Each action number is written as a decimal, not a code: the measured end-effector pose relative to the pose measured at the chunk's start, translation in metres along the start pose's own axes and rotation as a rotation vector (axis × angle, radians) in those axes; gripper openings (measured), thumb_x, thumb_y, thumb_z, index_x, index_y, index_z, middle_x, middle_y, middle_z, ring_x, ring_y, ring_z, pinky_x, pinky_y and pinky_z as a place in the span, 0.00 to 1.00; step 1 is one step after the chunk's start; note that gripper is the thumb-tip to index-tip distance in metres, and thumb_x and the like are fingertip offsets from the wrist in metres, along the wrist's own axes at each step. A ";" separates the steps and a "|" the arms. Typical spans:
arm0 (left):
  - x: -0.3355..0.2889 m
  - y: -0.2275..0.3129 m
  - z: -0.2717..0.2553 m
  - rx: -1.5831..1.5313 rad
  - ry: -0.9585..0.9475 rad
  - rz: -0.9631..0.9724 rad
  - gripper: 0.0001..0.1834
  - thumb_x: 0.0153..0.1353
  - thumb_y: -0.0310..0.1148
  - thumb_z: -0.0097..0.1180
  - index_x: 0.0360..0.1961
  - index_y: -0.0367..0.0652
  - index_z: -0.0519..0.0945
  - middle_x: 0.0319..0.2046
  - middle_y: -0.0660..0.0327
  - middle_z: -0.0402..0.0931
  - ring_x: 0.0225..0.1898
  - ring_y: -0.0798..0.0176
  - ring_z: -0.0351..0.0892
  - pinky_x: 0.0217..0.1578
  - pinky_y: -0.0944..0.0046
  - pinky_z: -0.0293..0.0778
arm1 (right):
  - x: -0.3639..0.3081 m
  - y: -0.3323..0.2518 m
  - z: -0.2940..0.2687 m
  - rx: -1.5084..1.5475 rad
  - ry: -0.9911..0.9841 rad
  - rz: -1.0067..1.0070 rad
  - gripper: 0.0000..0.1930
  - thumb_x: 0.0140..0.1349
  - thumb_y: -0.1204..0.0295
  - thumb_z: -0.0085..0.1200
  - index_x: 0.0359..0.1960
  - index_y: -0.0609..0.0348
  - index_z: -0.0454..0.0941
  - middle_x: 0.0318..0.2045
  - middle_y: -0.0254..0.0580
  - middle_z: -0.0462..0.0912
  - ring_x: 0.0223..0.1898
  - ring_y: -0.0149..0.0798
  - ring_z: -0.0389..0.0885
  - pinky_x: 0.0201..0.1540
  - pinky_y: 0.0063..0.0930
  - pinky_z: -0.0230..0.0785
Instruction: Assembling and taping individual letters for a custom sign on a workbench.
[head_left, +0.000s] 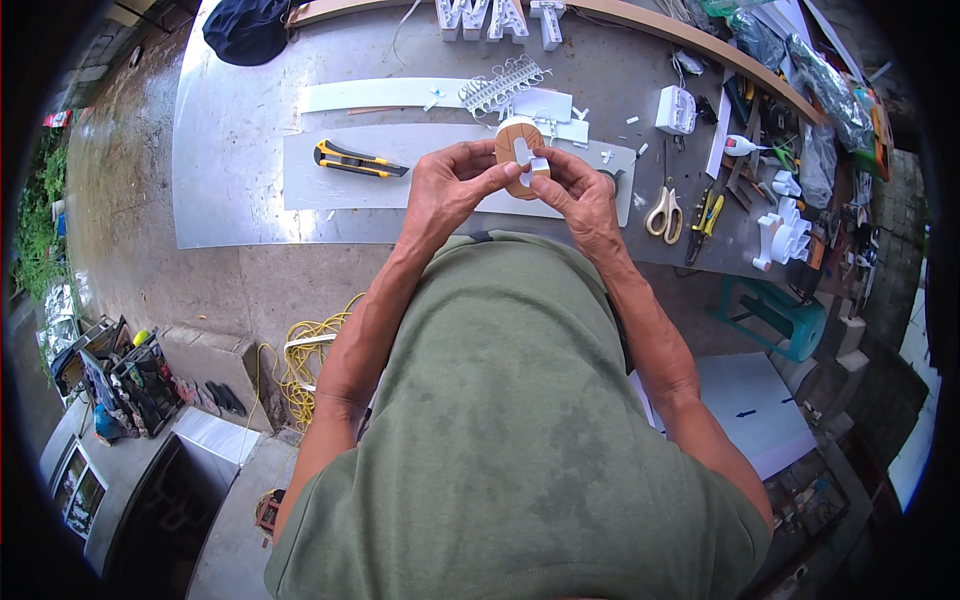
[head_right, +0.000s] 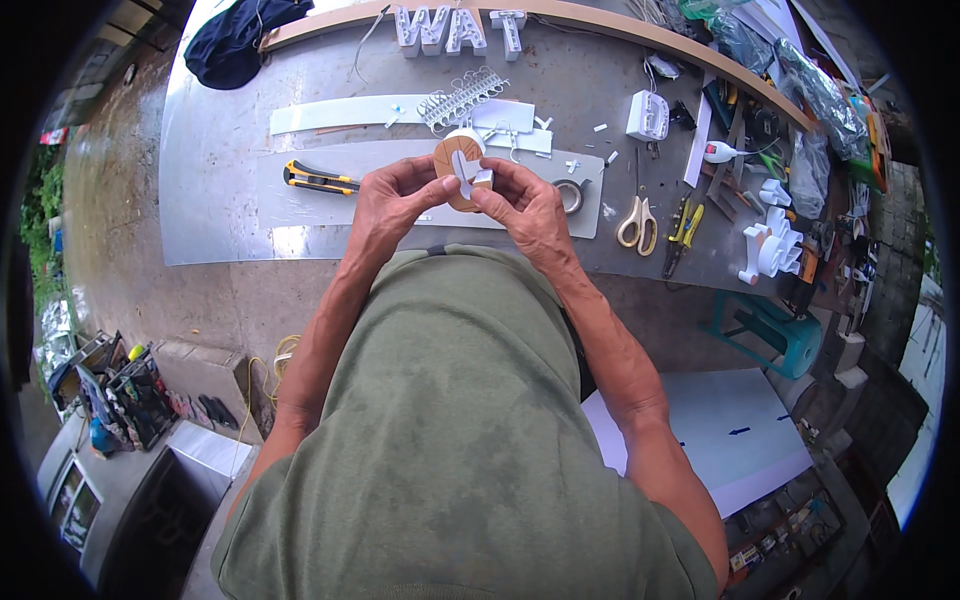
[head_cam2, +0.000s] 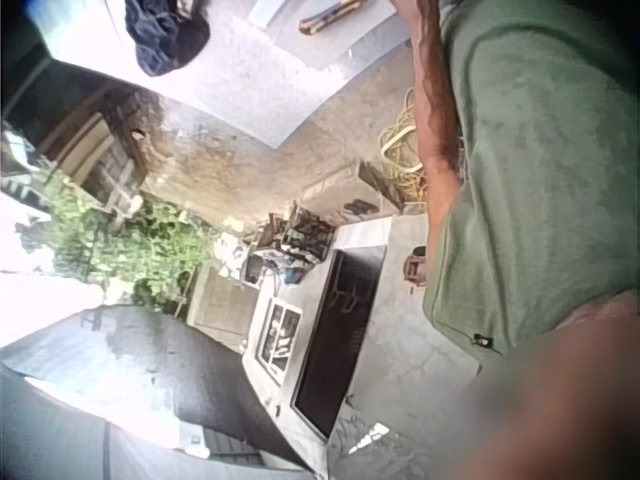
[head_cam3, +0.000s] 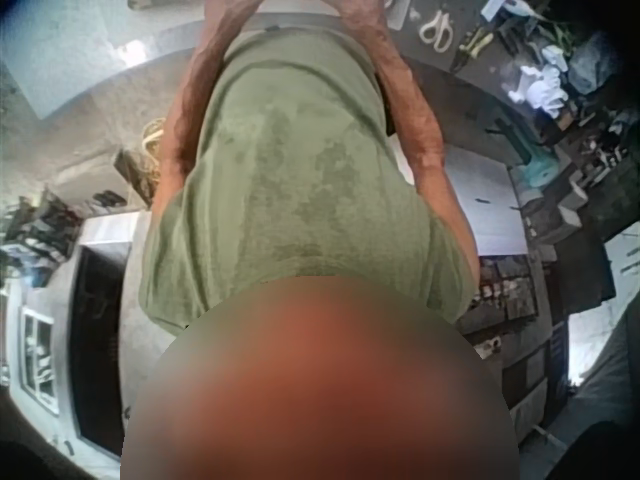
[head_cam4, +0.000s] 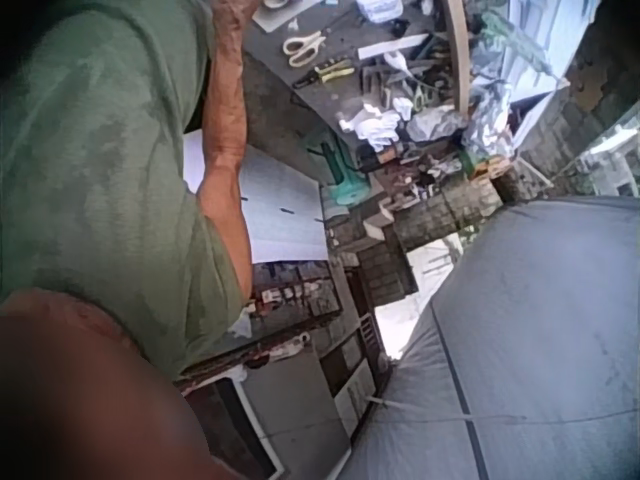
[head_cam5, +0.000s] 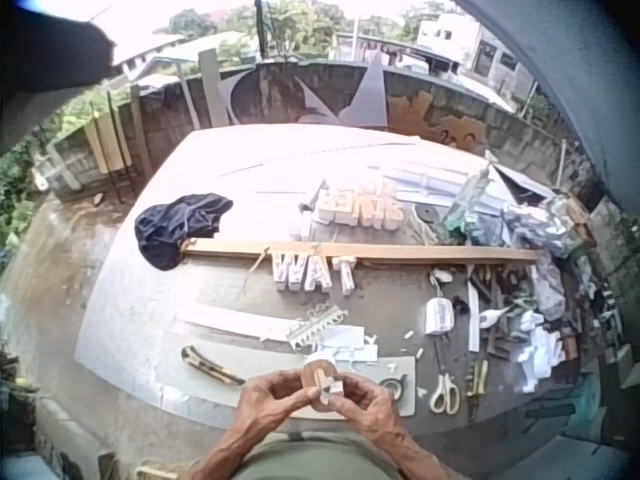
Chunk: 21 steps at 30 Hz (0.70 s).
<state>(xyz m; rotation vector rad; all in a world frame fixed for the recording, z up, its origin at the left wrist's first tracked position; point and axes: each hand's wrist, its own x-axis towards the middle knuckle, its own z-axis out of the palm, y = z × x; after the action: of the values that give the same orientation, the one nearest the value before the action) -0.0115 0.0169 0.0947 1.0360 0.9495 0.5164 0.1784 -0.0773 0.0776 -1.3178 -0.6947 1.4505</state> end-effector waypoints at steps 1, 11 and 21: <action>0.001 -0.002 0.001 0.000 0.000 -0.001 0.32 0.60 0.36 0.72 0.60 0.27 0.76 0.48 0.48 0.84 0.48 0.60 0.85 0.53 0.58 0.80 | 0.001 0.000 0.001 0.002 0.001 -0.018 0.30 0.64 0.68 0.68 0.63 0.71 0.72 0.51 0.49 0.83 0.53 0.35 0.82 0.58 0.30 0.75; 0.006 0.005 -0.016 0.193 -0.092 0.130 0.38 0.55 0.37 0.76 0.65 0.33 0.74 0.51 0.50 0.82 0.52 0.59 0.83 0.53 0.56 0.81 | -0.007 -0.001 0.008 -0.036 -0.059 0.004 0.30 0.63 0.65 0.68 0.62 0.71 0.73 0.50 0.49 0.83 0.52 0.35 0.82 0.57 0.30 0.76; 0.009 -0.018 -0.029 -0.002 -0.139 -0.058 0.33 0.58 0.38 0.73 0.60 0.30 0.77 0.48 0.53 0.84 0.50 0.62 0.83 0.53 0.60 0.79 | -0.005 0.010 0.012 0.108 -0.081 0.149 0.29 0.64 0.64 0.67 0.58 0.78 0.74 0.41 0.54 0.86 0.37 0.37 0.87 0.42 0.28 0.83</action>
<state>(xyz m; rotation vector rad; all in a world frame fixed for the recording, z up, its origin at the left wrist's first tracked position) -0.0327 0.0296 0.0695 1.0262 0.8532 0.3922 0.1632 -0.0829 0.0736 -1.2544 -0.5716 1.6463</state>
